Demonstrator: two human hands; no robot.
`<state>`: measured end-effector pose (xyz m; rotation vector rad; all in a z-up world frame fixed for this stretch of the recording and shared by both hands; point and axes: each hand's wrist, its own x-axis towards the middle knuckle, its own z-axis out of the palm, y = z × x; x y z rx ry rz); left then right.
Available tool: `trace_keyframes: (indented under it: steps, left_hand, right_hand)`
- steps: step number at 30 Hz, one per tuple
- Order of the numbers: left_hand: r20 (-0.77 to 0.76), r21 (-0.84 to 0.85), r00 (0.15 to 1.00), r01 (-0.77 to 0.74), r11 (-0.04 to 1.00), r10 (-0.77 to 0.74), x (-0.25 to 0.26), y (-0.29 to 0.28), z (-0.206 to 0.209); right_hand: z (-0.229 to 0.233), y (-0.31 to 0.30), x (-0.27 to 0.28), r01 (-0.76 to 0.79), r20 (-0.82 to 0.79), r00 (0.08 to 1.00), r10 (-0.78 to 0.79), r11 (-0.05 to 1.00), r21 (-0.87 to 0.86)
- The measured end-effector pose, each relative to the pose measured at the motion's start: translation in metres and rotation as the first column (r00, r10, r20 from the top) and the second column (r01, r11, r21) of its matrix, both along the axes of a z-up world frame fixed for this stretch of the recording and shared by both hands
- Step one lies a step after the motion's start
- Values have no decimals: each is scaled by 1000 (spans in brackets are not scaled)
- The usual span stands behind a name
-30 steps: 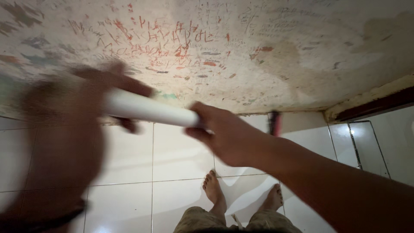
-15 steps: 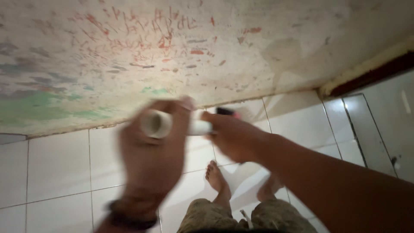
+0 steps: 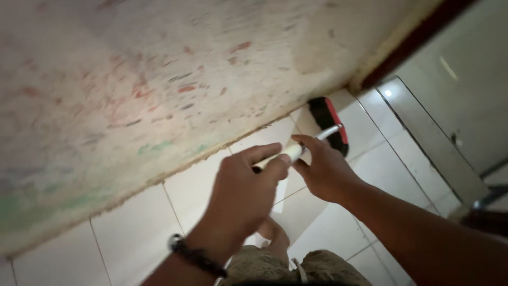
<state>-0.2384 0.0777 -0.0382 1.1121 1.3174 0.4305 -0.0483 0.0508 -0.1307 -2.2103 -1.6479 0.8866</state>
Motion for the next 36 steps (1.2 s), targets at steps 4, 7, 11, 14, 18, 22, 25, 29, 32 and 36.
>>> trace_keyframes:
  steps: [4, 7, 11, 14, 18, 22, 25, 29, 32, 36]
  left_hand:
    - [207, -185, 976, 106, 977, -66, 1, 7, -5]
    - [257, -290, 956, 219, 932, -144, 9, 0, -12]
    - [185, -483, 958, 284, 828, -221, 19, -4, -14]
    - [184, -431, 943, 331, 839, -277, 24, -16, -17]
    - [148, -283, 921, 388, 877, -359, 20, -32, -19]
    - [143, -252, 919, 393, 884, -368, -9, -38, -9]
    - [210, -205, 921, 369, 907, -327, -50, -44, 8]
    - [147, -150, 924, 375, 915, -354, -88, -62, 30]
    - [128, -146, 925, 374, 916, -357, -113, -66, 41]
    - [224, -147, 928, 335, 931, -298, -162, -61, 49]
  right_hand:
    - [8, -15, 0, 151, -59, 986, -155, 987, -58]
    - [11, -31, -3, 118, -43, 991, -123, 988, -104]
    - [4, -49, -9, 163, -119, 976, -184, 973, -165]
    - [1, -61, -13, 160, -121, 977, -178, 977, -143]
    - [23, -73, -24, 193, -116, 969, -218, 961, -196]
    - [57, -83, -61, 141, -154, 977, -149, 988, -62]
    - [64, -92, -93, 313, -103, 919, -380, 864, -395]
    - [46, -109, -122, -19, -16, 1000, 23, 975, 222]
    - [46, -109, -142, 7, -80, 997, 12, 972, 237]
    - [59, -98, -181, 3, -138, 990, 24, 980, 198]
